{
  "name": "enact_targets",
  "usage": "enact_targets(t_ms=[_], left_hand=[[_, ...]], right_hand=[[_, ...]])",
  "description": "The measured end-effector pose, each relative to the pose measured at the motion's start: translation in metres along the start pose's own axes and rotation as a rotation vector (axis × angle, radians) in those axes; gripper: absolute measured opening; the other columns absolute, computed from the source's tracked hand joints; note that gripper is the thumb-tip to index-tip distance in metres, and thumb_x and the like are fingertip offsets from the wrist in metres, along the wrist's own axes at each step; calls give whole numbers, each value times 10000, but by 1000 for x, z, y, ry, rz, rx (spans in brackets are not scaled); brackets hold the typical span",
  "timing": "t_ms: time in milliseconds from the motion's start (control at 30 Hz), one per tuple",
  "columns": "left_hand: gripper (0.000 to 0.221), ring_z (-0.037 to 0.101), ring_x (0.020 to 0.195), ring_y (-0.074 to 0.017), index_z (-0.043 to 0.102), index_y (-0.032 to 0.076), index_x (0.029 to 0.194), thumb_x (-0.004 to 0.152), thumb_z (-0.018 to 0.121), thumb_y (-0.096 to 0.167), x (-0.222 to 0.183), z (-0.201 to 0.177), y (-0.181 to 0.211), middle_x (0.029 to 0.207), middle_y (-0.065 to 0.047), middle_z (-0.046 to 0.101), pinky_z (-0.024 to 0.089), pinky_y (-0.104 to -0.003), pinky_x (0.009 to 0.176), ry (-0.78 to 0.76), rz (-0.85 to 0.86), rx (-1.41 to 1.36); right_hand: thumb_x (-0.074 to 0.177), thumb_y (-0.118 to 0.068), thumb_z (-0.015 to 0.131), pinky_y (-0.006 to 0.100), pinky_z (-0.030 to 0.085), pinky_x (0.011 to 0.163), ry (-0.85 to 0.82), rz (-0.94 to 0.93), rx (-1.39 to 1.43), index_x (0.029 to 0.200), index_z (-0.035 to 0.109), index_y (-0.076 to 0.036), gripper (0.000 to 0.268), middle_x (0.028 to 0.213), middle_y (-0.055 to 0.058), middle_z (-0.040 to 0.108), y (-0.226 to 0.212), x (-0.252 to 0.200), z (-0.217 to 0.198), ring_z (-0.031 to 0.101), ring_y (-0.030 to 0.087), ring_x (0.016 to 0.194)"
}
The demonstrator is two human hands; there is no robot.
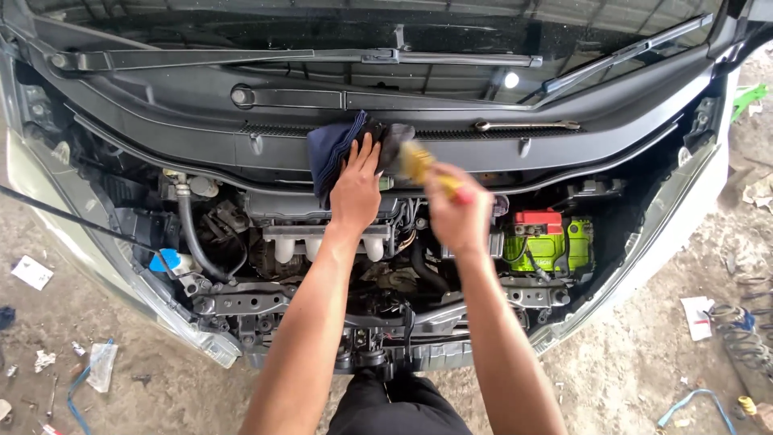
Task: The person cleans the engine bay of a car with an open hood, using a brush to sweep dust and a cloth to wipe surfaces. They work around the windshield cowl, engine cover, and battery area, brushing debris into the cloth.
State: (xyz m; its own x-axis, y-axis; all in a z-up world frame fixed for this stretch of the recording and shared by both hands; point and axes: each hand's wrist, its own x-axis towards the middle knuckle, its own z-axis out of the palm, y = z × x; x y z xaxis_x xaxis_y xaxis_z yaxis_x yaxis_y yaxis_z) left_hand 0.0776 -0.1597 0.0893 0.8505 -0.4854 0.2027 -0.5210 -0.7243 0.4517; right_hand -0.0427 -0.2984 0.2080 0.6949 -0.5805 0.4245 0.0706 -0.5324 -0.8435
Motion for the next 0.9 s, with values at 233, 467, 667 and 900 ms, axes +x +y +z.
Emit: enact_targets(t_ms=[233, 467, 667, 900], left_hand=[[519, 275, 1542, -307, 475, 107, 1550, 1039, 564, 82, -3, -29, 12, 1677, -62, 324, 356, -459, 1199, -1, -14, -184], [526, 301, 1534, -312, 482, 102, 1543, 1025, 576, 93, -6, -24, 9, 1676, -72, 329, 342, -457, 1204, 23, 20, -115], [544, 288, 1536, -321, 471, 89, 1551, 1020, 584, 96, -8, -28, 13, 1679, -80, 321, 343, -458, 1201, 4, 23, -104], [527, 331, 1515, -343, 506, 65, 1518, 999, 596, 92, -3, -21, 9, 1653, -108, 373, 362, -487, 1181, 48, 39, -121]], right_hand=[[908, -19, 761, 353, 592, 723, 235, 51, -93, 1039, 804, -71, 148, 932, 170, 771, 49, -4, -35, 745, 256, 860], [853, -62, 781, 376, 624, 619, 102, 349, 48, 962, 811, -62, 113, 876, 206, 766, 5, -41, 12, 761, 289, 810], [898, -159, 754, 378, 632, 514, 447, 356, -373, 927, 737, 35, 196, 793, 255, 724, 82, -22, -22, 745, 351, 664], [862, -103, 780, 357, 678, 553, 260, 590, 196, 905, 803, -35, 83, 846, 276, 737, 9, -18, 24, 768, 342, 755]])
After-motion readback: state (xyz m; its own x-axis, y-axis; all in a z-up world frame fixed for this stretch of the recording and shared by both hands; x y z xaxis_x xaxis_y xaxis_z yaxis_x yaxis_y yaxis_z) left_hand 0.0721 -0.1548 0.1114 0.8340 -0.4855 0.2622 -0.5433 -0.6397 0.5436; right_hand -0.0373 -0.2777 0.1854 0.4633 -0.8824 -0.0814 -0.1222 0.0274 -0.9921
